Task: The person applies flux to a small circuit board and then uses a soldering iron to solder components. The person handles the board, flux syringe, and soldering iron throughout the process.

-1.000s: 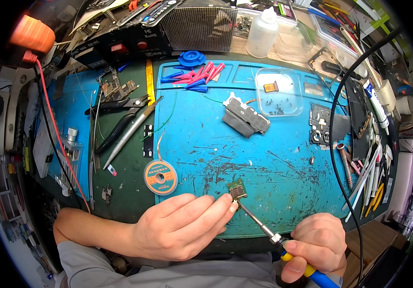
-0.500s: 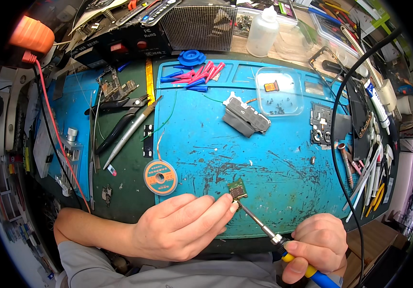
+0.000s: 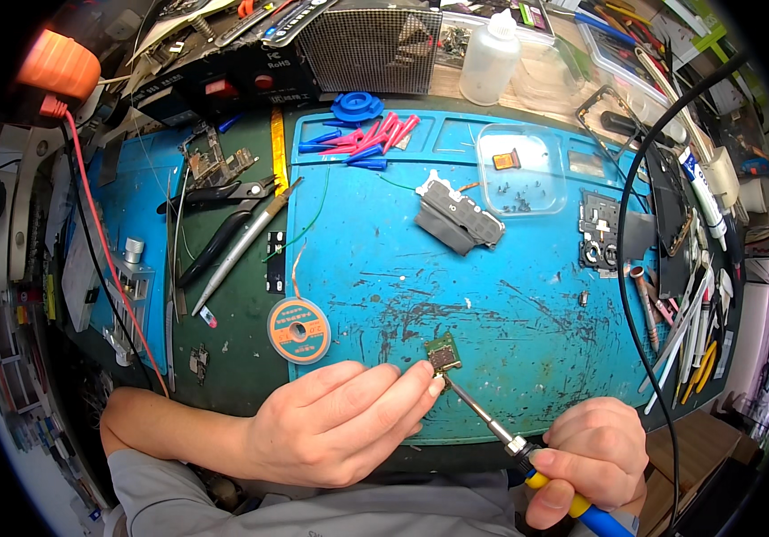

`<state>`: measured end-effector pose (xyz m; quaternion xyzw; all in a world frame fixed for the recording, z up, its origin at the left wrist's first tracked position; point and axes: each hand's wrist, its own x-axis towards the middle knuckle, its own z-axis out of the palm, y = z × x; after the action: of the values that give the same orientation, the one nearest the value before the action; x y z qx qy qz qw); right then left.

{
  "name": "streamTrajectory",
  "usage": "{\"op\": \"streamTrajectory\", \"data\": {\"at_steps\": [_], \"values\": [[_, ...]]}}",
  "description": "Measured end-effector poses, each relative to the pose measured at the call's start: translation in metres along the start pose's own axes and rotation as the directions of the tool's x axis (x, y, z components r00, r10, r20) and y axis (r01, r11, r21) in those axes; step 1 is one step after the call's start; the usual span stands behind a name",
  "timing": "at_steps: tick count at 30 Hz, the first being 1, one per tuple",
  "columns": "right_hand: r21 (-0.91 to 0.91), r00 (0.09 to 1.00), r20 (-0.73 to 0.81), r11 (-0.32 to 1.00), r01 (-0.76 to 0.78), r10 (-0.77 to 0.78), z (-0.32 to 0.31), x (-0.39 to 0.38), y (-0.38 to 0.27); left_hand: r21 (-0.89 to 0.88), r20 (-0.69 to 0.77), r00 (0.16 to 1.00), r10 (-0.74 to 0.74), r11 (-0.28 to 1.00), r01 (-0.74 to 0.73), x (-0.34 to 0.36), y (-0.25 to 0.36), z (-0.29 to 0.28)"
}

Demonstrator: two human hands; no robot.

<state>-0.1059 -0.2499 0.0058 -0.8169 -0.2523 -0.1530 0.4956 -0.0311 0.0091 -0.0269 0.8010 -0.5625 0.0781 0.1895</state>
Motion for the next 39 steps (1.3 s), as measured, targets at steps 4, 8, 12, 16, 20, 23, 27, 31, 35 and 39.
{"op": "streamTrajectory", "data": {"at_steps": [4,8,12,16,20,23,27,31,35,39], "values": [[0.003,1.000,-0.009,1.000,-0.004,0.004,0.0001,0.0001,-0.0010,0.002,-0.005,1.000,0.008,1.000,-0.008,0.0005,-0.0002,0.0003],[0.001,1.000,-0.012,1.000,-0.003,0.003,0.0004,0.0001,-0.0005,0.004,-0.009,1.000,0.014,1.000,-0.014,0.0004,-0.0005,0.0011],[0.012,1.000,-0.006,1.000,-0.002,0.003,0.0012,-0.0003,0.0011,0.003,-0.007,1.000,0.006,1.000,-0.006,-0.0007,-0.0003,0.0014],[0.006,1.000,-0.001,1.000,-0.002,0.002,0.0006,0.0009,0.0003,0.003,-0.011,1.000,0.002,1.000,-0.002,-0.0006,0.0000,0.0012],[0.003,1.000,0.002,1.000,-0.002,0.002,-0.0014,0.0004,-0.0008,0.004,-0.013,1.000,0.014,1.000,-0.014,0.0012,-0.0010,0.0011],[0.011,1.000,-0.001,1.000,0.009,-0.009,-0.0026,0.0007,-0.0004,0.009,-0.019,1.000,0.016,1.000,-0.016,0.0011,-0.0011,0.0007],[0.020,1.000,-0.024,1.000,0.003,-0.002,0.0010,-0.0003,0.0003,0.013,-0.018,1.000,0.009,1.000,-0.008,-0.0004,-0.0005,0.0009],[0.006,0.999,-0.032,1.000,-0.006,0.007,0.0012,-0.0014,-0.0009,0.004,-0.017,1.000,0.020,1.000,-0.020,0.0014,-0.0017,0.0013],[0.007,1.000,-0.022,1.000,-0.005,0.005,0.0007,-0.0005,-0.0009,0.005,-0.018,1.000,0.017,1.000,-0.017,0.0005,-0.0012,0.0011],[0.005,1.000,-0.017,1.000,-0.008,0.008,0.0003,-0.0003,-0.0006,0.007,-0.016,1.000,0.018,1.000,-0.018,0.0006,-0.0014,0.0012]]}}
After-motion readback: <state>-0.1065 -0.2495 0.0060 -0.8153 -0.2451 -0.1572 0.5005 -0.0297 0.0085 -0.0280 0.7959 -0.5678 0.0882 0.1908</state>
